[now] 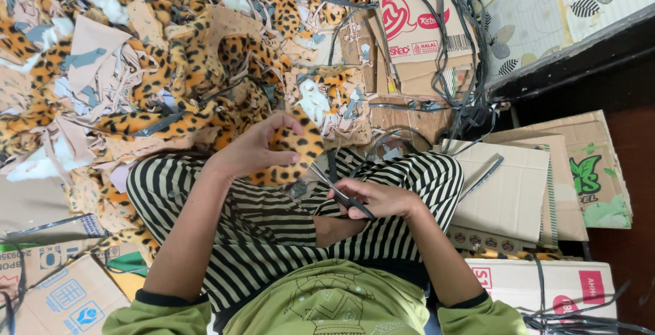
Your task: Trimming and sorting leopard-print fabric scraps using scissors
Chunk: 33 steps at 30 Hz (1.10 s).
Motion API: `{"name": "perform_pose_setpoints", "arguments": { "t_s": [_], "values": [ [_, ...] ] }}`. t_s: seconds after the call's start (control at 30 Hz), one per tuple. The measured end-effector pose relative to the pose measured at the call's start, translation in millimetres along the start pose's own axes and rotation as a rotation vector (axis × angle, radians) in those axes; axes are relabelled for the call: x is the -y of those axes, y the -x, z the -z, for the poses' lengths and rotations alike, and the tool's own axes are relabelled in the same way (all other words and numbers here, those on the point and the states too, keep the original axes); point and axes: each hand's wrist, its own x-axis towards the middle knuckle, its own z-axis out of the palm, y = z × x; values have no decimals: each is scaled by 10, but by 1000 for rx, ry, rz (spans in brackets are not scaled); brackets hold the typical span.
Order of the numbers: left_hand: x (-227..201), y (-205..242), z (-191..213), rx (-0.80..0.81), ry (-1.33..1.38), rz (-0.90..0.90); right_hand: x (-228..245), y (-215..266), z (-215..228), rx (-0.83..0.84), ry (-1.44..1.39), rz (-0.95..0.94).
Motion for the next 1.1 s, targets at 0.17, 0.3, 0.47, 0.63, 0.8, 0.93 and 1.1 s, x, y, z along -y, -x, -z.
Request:
{"name": "perform_pose_setpoints", "arguments": {
  "t_s": [0.17, 0.3, 0.47, 0.63, 0.8, 0.93, 1.1],
  "values": [
    [-219, 20, -10, -17, -44, 22, 95, 175, 0, -65, 87, -62],
    [-136, 4, -17, 11, -47, 73, 280, 327, -65, -111, 97, -57],
    [-212, -58, -166, 147, -118, 58, 1, 145, -10, -85, 118, 53],
    [-159, -108, -195, 167, -142, 4, -51, 2, 5, -89, 148, 59],
    [-246, -115, -161, 192, -224, 65, -175, -49, -65, -184, 83, 147],
    [-222, -126, -162, 183, -239, 90, -116, -31, -111, -221, 92, 163],
    [-64, -186, -138, 154, -37, 100, -236, -59, -146, -180, 4, 189]
  ]
}}
